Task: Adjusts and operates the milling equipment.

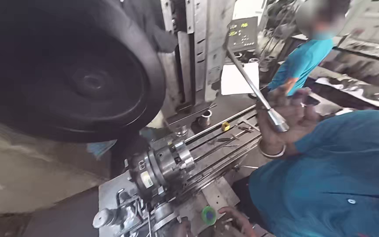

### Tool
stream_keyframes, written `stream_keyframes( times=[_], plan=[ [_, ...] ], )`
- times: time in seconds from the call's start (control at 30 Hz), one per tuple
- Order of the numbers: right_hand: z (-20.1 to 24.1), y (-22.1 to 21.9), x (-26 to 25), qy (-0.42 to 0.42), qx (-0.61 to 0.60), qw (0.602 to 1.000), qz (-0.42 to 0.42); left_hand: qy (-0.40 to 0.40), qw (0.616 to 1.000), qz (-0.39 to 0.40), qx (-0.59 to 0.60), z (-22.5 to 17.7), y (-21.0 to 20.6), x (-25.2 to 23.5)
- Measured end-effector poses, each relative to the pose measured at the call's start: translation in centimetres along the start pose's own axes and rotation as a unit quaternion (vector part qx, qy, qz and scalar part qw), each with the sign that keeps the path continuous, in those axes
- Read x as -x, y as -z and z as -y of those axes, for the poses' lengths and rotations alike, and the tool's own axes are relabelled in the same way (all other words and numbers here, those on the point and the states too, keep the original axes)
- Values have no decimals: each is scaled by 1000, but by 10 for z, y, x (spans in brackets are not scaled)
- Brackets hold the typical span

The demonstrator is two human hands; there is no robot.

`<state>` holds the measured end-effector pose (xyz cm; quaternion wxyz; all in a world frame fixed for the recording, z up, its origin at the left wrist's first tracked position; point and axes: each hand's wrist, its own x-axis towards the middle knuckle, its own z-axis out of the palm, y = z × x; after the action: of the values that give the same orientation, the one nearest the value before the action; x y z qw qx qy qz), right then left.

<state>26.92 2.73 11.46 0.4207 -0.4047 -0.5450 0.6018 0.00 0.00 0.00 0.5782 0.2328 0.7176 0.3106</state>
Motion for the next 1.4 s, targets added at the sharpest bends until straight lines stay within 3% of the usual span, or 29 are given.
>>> stream_keyframes(
  times=[0.1,0.2,0.3,0.37,0.43,0.53,0.6,0.7,0.77,0.87,0.97,1.03,1.13,1.23,1.33,1.4],
  plan=[
    [-3,1,-1,-7,-12,1000,6,26,999,-39,26,23,31,2],
    [-9,-2,0,7,-24,1000,10,10,995,-27,91,2,64,45],
    [-10,3,-1,-6,-18,1000,12,24,994,7,111,-27,4,35],
    [-9,-1,-2,-19,-20,1000,5,33,996,-27,77,-13,-6,8],
    [-6,-1,-3,-21,-17,1000,9,16,998,-42,40,15,31,6],
    [-7,-4,-5,-16,-3,1000,17,19,996,-19,88,-1,67,46],
    [-6,-4,-4,-28,9,999,14,22,989,25,145,-24,32,47],
    [-10,-8,-7,-36,8,999,14,33,995,-2,97,-2,-5,-2],
    [-8,-9,-5,-38,5,999,21,35,998,-11,55,29,30,-8],
    [-8,-12,-6,-35,9,999,27,16,995,9,94,10,71,36],
    [-8,-11,-3,-49,18,998,21,6,985,53,163,-26,19,39],
    [-7,-12,-4,-52,18,998,13,28,995,20,99,-17,-8,9],
    [-7,-13,-3,-44,19,999,10,84,996,-17,28,4,31,5],
    [-11,-13,-1,-42,17,999,5,44,993,-3,108,-2,72,42],
    [-10,-10,1,-69,21,997,-3,13,975,111,192,-21,33,38],
    [-13,-13,-2,-74,23,997,-3,24,986,87,142,-21,1,12]
  ],
)
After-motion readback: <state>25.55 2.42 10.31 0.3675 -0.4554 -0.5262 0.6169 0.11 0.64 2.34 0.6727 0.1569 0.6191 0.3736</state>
